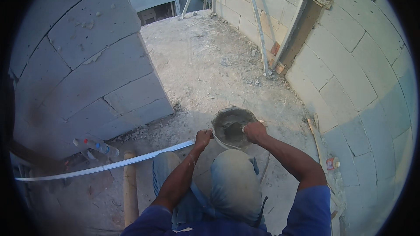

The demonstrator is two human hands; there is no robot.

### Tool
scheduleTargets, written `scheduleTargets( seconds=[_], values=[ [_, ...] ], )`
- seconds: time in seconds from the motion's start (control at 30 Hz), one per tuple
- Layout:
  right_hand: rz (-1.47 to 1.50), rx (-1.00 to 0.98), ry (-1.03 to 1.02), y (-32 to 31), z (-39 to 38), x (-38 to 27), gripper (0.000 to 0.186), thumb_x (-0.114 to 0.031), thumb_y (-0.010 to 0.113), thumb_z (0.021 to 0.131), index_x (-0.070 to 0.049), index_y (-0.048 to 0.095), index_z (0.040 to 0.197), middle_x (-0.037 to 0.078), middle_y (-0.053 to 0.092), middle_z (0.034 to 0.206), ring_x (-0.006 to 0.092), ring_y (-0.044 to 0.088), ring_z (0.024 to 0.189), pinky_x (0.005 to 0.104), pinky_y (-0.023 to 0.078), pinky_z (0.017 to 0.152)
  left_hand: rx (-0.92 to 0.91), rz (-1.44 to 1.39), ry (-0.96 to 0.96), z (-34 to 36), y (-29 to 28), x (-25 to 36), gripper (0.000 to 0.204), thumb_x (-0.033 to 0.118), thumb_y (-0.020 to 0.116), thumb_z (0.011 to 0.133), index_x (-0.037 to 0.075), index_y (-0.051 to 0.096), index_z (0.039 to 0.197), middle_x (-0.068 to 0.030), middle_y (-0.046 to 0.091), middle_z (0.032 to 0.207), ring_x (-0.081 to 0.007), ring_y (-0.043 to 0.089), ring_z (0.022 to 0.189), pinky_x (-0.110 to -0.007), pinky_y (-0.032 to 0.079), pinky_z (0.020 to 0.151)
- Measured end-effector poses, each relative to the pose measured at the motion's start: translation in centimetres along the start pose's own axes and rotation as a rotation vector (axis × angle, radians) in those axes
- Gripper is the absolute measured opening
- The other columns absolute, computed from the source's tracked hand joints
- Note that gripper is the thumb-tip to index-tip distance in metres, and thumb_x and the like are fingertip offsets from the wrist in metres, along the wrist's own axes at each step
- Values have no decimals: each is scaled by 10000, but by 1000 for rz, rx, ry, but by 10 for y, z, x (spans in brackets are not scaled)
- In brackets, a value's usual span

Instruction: The person pours water from a plastic bottle into a bucket of cement, mixes the mortar using a trowel, and applies the mixture onto a cinder block wall with the trowel.

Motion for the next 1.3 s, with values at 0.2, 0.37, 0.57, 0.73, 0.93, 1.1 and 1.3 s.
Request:
scheduleTargets(
  seconds=[0.2, 0.37, 0.57, 0.73, 0.93, 1.1, 1.3],
  values=[
    [-191, 147, 11, -40, 14, 6, 98, -136, 664, 748, -98, 746, 785, 114, 716, 788, 289, 728, 783, 405, 586, 684, 41, -14, 115, 13, -7, -11, 430, 347, 586, 933, -8, 662, 702, -107, 620, 610, -188, 582, 611, -386, 453, 633],
    [-141, 322, 47, -30, 31, 5, 156, -186, 633, 801, -92, 753, 771, 124, 703, 786, 283, 724, 767, 412, 581, 675, 41, -3, 119, 14, -9, -12, 412, 301, 596, 941, -30, 658, 703, -78, 615, 623, -153, 545, 612, -365, 445, 632],
    [295, 377, 155, 30, 39, -14, 263, -240, 587, 811, -37, 735, 734, 199, 702, 784, 379, 708, 752, 486, 574, 712, 6, 6, 88, 13, -7, -2, 381, 276, 618, 932, -45, 683, 738, -75, 651, 673, -151, 564, 642, -337, 451, 653],
    [230, 246, 46, 40, 17, -17, 266, -251, 583, 801, -42, 737, 744, 202, 707, 798, 398, 701, 763, 493, 571, 714, -35, -36, 54, 14, -6, -7, 340, 257, 650, 925, -67, 710, 842, -97, 690, 761, -162, 604, 703, -334, 469, 695],
    [-18, 25, -66, -22, -8, -20, 164, -192, 648, 744, -120, 745, 854, 114, 724, 819, 335, 716, 803, 457, 582, 667, 0, 0, -8, 14, -28, -17, 376, 292, 659, 920, -77, 730, 918, -107, 704, 796, -161, 610, 717, -326, 471, 694],
    [1, -125, -4, -63, -36, -1, 151, -140, 664, 736, -74, 730, 855, 141, 720, 841, 348, 716, 812, 460, 584, 695, 2, -33, 120, 11, -8, 8, 393, 313, 641, 926, -62, 734, 852, -80, 688, 722, -142, 590, 671, -316, 463, 656],
    [-72, -62, 24, 1, 3, -18, 139, -132, 625, 805, -105, 757, 840, 126, 725, 839, 312, 729, 820, 435, 591, 703, -43, -11, 48, 13, -9, -11, 380, 314, 647, 940, -53, 731, 891, -99, 714, 809, -154, 638, 755, -314, 486, 735]
  ],
)
Point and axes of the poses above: each hand's wrist, its own z-axis towards the middle knuckle, its own y-axis out of the palm, x = y × z, the point moved 7 cm from there along z, towards the middle knuckle
